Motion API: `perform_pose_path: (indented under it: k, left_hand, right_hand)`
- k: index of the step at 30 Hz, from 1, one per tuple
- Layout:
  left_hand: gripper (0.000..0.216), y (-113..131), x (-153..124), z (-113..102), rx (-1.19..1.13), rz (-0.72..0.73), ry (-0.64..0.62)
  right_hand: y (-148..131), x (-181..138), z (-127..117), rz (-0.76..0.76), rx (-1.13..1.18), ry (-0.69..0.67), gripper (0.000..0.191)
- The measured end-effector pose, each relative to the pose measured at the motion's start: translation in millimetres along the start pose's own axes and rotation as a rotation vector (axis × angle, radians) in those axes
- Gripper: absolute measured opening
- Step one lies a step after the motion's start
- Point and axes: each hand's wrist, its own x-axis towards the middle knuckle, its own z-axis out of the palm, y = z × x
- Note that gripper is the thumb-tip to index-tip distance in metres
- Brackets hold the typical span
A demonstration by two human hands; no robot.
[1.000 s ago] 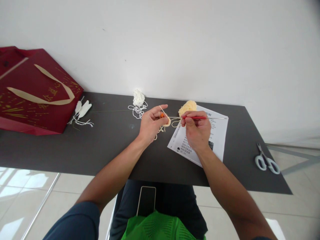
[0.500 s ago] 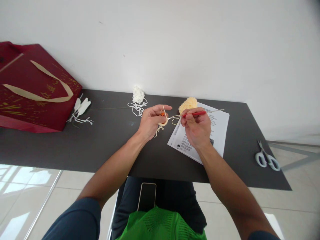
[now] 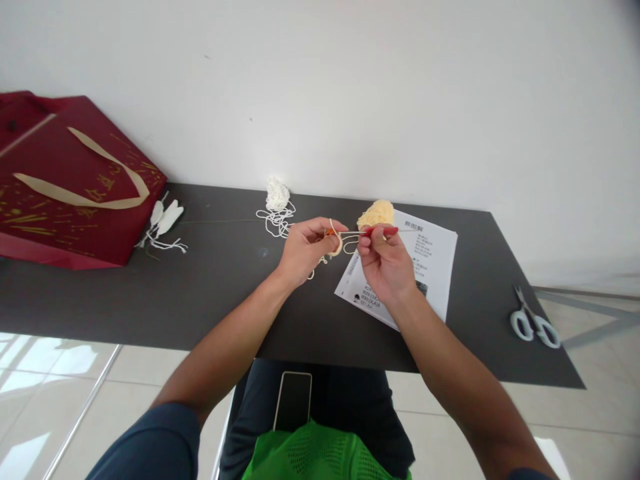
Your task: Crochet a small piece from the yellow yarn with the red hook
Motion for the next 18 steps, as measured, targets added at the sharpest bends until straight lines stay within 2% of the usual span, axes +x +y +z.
perform_pose_path:
  k: [5, 11, 18]
  left_hand:
    - [0.025, -3.0, -2.0, 3.5, 0.097, 0.008, 0.062]
    - [0.059, -5.7, -2.5, 6.6, 0.175, 0.038, 0.125]
    - [0.062, -9.5, -4.4, 8.8, 0.226, 0.078, 0.156]
  right_hand:
    - [9.1, -6.5, 6.8, -0.003, 0.009, 0.044, 0.023]
    - [21.9, -12.4, 12.9, -0.066, -0.071, 0.065, 0.020]
    - [23.5, -13.0, 14.9, -0.080, -0.038, 0.076, 0.020]
